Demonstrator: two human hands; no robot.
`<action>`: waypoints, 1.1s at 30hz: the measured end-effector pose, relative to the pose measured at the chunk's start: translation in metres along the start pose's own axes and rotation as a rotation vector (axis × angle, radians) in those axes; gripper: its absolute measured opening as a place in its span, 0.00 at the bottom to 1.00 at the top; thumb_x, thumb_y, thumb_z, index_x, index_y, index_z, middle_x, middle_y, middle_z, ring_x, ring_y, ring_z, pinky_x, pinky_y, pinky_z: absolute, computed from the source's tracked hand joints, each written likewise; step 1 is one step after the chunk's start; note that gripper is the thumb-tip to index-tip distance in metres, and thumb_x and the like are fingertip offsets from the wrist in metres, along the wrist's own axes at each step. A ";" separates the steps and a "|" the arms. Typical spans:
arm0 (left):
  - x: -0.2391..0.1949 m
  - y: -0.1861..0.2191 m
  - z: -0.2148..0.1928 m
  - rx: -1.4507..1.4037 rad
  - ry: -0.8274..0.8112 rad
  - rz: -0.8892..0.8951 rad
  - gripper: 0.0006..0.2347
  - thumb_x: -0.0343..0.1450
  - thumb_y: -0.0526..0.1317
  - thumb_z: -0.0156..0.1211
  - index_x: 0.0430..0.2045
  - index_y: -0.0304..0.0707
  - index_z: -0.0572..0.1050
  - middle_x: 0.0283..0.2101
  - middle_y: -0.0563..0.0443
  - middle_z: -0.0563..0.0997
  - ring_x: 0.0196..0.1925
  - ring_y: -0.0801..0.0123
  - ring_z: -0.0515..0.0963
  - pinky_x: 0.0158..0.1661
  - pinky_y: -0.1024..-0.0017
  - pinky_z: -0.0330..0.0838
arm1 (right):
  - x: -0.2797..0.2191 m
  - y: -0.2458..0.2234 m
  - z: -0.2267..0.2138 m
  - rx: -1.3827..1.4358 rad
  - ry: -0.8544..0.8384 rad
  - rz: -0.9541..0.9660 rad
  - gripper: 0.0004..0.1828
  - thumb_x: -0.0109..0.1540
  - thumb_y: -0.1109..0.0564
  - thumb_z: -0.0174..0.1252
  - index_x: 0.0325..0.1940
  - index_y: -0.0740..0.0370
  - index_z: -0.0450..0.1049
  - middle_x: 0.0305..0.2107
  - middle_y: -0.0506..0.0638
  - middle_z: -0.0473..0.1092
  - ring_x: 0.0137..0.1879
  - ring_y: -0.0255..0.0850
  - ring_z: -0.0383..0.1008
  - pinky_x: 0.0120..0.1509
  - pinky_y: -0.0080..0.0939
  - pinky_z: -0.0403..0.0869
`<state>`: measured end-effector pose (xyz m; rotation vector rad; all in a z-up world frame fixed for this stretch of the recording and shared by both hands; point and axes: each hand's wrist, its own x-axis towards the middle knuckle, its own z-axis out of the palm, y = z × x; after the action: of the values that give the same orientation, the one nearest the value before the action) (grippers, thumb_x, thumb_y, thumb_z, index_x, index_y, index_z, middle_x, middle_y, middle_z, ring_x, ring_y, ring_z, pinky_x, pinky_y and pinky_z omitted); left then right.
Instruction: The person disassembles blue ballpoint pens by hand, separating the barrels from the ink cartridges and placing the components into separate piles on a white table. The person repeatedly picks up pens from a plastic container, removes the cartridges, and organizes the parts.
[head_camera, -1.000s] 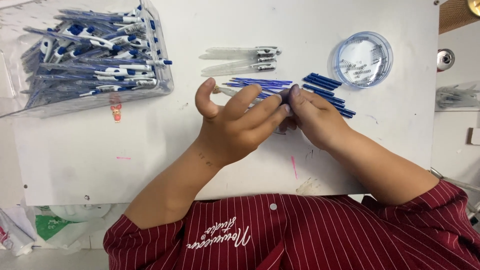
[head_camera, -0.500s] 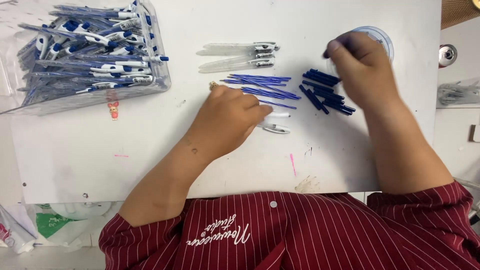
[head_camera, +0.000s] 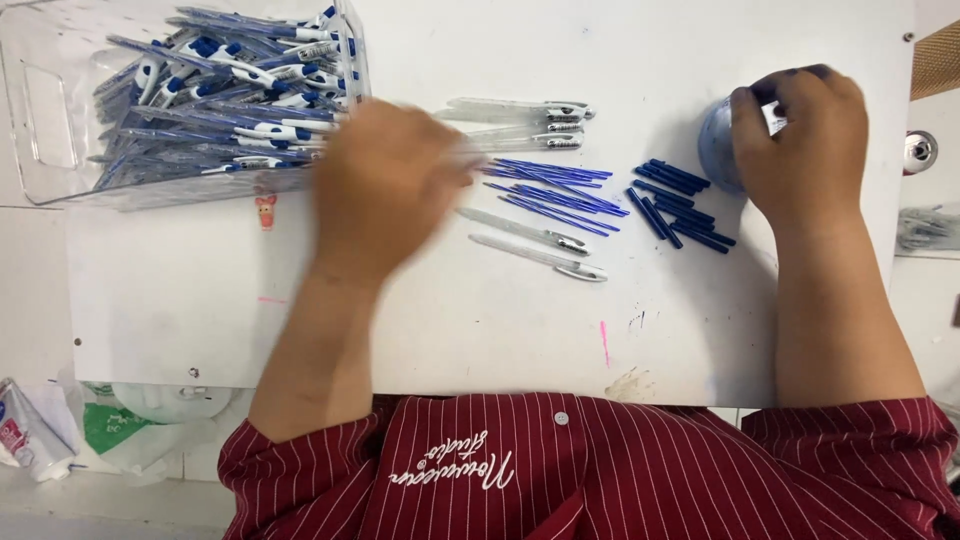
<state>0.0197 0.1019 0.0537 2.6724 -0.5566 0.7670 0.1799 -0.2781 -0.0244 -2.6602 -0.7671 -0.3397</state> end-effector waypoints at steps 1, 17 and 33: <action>0.001 -0.013 -0.013 0.070 0.137 -0.034 0.11 0.76 0.40 0.75 0.27 0.33 0.81 0.31 0.46 0.83 0.33 0.55 0.79 0.38 0.59 0.70 | -0.002 0.006 0.002 -0.025 0.057 -0.018 0.08 0.75 0.59 0.65 0.46 0.68 0.83 0.35 0.56 0.74 0.46 0.54 0.71 0.52 0.51 0.71; -0.049 -0.085 -0.021 0.235 -0.364 -0.661 0.27 0.86 0.57 0.51 0.18 0.41 0.71 0.30 0.56 0.74 0.48 0.50 0.70 0.44 0.52 0.63 | 0.000 -0.008 0.001 -0.090 0.083 -0.102 0.07 0.74 0.58 0.69 0.46 0.65 0.81 0.40 0.55 0.74 0.56 0.59 0.68 0.58 0.51 0.72; -0.038 -0.072 -0.018 0.302 0.136 -0.346 0.22 0.87 0.48 0.50 0.23 0.38 0.76 0.22 0.52 0.72 0.26 0.61 0.64 0.37 0.64 0.61 | 0.000 -0.034 -0.006 -0.001 0.249 -0.282 0.05 0.71 0.66 0.71 0.42 0.69 0.81 0.42 0.58 0.74 0.52 0.56 0.70 0.57 0.52 0.69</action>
<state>0.0137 0.1827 0.0339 2.8407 0.0648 0.9801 0.1603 -0.2542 -0.0100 -2.4463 -1.0573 -0.7275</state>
